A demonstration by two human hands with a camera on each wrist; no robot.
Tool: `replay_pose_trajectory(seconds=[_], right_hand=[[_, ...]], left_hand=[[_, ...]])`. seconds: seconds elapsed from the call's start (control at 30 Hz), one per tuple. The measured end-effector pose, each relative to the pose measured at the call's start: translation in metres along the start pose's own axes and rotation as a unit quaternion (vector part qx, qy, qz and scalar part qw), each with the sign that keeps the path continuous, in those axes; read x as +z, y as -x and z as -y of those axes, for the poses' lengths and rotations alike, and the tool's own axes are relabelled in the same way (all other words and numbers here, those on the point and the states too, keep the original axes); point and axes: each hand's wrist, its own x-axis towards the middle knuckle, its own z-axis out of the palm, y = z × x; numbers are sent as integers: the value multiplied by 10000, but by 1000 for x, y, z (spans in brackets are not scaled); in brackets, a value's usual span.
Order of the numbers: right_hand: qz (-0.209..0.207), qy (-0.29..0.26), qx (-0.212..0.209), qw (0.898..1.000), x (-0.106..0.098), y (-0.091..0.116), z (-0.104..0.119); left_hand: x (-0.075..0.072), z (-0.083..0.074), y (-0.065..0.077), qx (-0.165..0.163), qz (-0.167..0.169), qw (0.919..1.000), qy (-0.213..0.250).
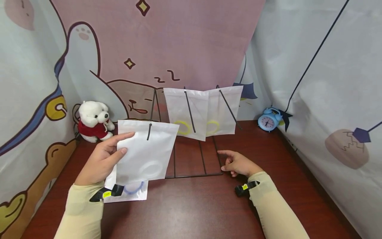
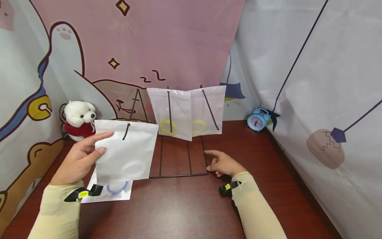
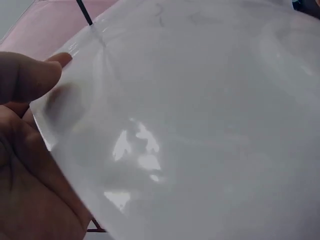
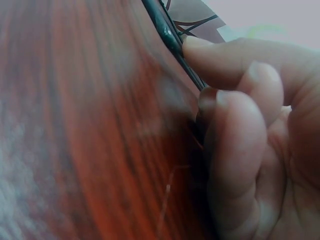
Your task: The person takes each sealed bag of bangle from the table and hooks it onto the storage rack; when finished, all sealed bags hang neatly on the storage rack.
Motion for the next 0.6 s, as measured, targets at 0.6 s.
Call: replay_pose_trajectory(seconds=[0.6], right_hand=[[135, -84, -64, 9999, -2, 1, -1]], left_hand=[[12, 15, -5, 10, 87, 9998, -196]])
